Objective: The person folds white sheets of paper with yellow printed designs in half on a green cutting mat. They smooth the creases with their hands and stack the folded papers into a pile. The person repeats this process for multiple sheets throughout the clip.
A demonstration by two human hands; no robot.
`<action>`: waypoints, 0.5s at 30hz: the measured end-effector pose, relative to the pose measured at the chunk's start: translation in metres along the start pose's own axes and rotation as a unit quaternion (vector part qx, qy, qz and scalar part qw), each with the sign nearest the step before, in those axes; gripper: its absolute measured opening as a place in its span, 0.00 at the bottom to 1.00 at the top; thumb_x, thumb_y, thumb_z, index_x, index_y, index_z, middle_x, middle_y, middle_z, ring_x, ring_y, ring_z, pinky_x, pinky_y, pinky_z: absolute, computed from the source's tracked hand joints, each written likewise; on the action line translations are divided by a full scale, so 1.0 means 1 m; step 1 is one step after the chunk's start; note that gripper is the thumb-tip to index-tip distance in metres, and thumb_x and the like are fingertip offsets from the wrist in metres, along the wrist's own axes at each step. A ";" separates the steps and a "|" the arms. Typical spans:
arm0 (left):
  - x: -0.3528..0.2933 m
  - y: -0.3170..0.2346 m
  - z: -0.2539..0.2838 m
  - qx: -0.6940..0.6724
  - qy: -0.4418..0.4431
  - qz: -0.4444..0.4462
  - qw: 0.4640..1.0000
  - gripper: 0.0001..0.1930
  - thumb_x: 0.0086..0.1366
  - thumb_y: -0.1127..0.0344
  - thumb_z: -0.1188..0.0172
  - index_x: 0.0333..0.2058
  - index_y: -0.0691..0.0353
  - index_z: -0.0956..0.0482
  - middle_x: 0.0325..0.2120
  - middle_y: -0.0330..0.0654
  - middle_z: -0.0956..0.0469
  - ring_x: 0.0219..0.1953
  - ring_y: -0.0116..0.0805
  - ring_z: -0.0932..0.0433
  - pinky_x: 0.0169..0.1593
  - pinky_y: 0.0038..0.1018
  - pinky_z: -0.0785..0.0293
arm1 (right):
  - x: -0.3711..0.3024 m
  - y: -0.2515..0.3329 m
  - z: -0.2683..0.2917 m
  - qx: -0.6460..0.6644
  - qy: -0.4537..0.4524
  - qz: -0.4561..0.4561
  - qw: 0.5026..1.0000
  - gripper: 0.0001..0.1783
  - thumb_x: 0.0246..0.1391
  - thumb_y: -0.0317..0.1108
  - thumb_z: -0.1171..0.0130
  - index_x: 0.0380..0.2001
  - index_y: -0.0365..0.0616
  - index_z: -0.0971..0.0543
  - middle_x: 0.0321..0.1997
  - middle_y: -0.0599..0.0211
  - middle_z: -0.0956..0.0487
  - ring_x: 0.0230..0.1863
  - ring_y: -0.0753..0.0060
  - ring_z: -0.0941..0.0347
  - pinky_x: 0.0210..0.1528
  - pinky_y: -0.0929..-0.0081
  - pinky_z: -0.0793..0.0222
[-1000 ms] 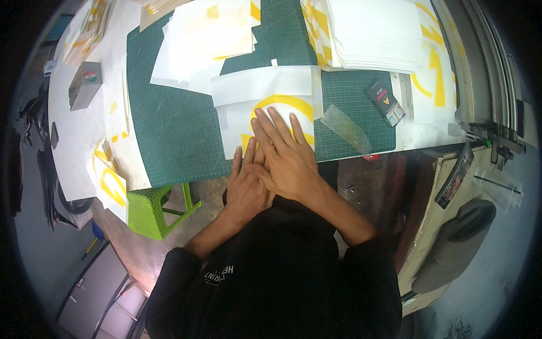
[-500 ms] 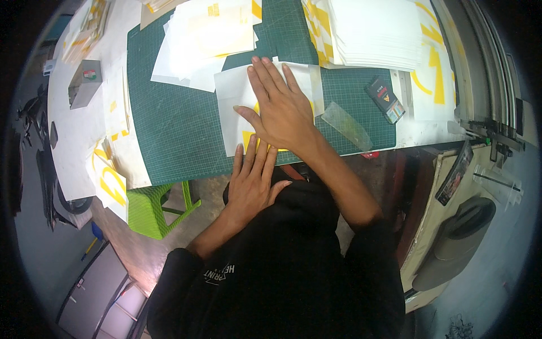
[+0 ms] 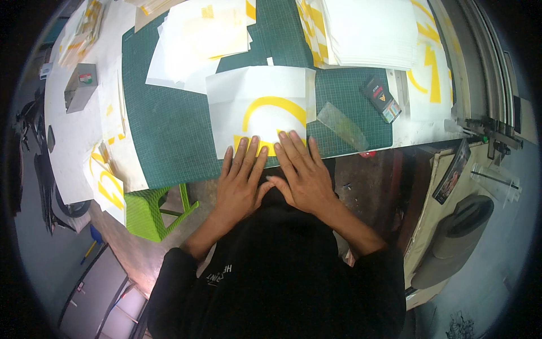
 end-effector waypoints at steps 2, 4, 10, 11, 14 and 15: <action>-0.002 0.002 0.000 -0.008 -0.010 0.003 1.000 0.36 0.69 0.50 0.38 0.71 0.59 0.35 0.74 0.51 0.43 0.77 0.50 0.46 0.75 0.51 0.48 | -0.006 0.002 -0.003 -0.019 0.028 -0.001 0.999 0.30 0.64 0.39 0.38 0.66 0.38 0.29 0.73 0.50 0.32 0.76 0.45 0.40 0.75 0.37 0.48; -0.002 0.004 0.004 -0.015 -0.029 -0.003 0.999 0.32 0.68 0.54 0.37 0.68 0.59 0.31 0.72 0.51 0.39 0.74 0.51 0.41 0.73 0.50 0.45 | -0.007 0.000 0.002 -0.026 0.010 0.013 1.000 0.27 0.63 0.37 0.37 0.62 0.37 0.26 0.71 0.50 0.29 0.74 0.48 0.36 0.75 0.39 0.47; 0.038 0.040 0.032 0.048 -0.022 -0.065 0.996 0.22 0.65 0.63 0.33 0.57 0.56 0.22 0.61 0.47 0.27 0.63 0.47 0.29 0.65 0.46 0.35 | 0.049 -0.013 0.014 -0.067 -0.034 0.067 0.995 0.18 0.63 0.39 0.37 0.50 0.37 0.21 0.63 0.59 0.23 0.68 0.53 0.31 0.74 0.43 0.44; 0.050 0.043 0.042 0.047 -0.037 -0.076 0.995 0.21 0.65 0.63 0.33 0.56 0.56 0.22 0.60 0.46 0.27 0.62 0.46 0.28 0.64 0.46 0.35 | 0.057 -0.017 0.015 -0.051 -0.008 0.083 0.995 0.21 0.62 0.39 0.37 0.54 0.38 0.21 0.66 0.58 0.25 0.70 0.52 0.34 0.75 0.42 0.47; 0.059 0.057 0.049 0.054 -0.014 -0.077 0.996 0.29 0.67 0.55 0.36 0.65 0.52 0.29 0.68 0.47 0.34 0.71 0.48 0.37 0.72 0.54 0.46 | 0.054 -0.026 0.017 -0.060 0.025 0.087 0.994 0.26 0.61 0.41 0.36 0.59 0.40 0.23 0.71 0.57 0.29 0.75 0.51 0.40 0.77 0.40 0.52; 0.060 0.059 0.050 0.071 -0.006 -0.081 0.994 0.32 0.68 0.52 0.37 0.68 0.51 0.32 0.71 0.48 0.37 0.74 0.49 0.42 0.74 0.56 0.51 | 0.052 -0.029 0.018 -0.065 0.037 0.084 0.994 0.28 0.61 0.42 0.36 0.61 0.41 0.23 0.72 0.57 0.30 0.76 0.52 0.42 0.78 0.38 0.54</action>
Point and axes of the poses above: each hand's wrist, its own x-axis towards the middle knuckle, its own z-axis out of the back of the hand, y = z × x, the point moved 2 cm from there along x, towards the middle knuckle
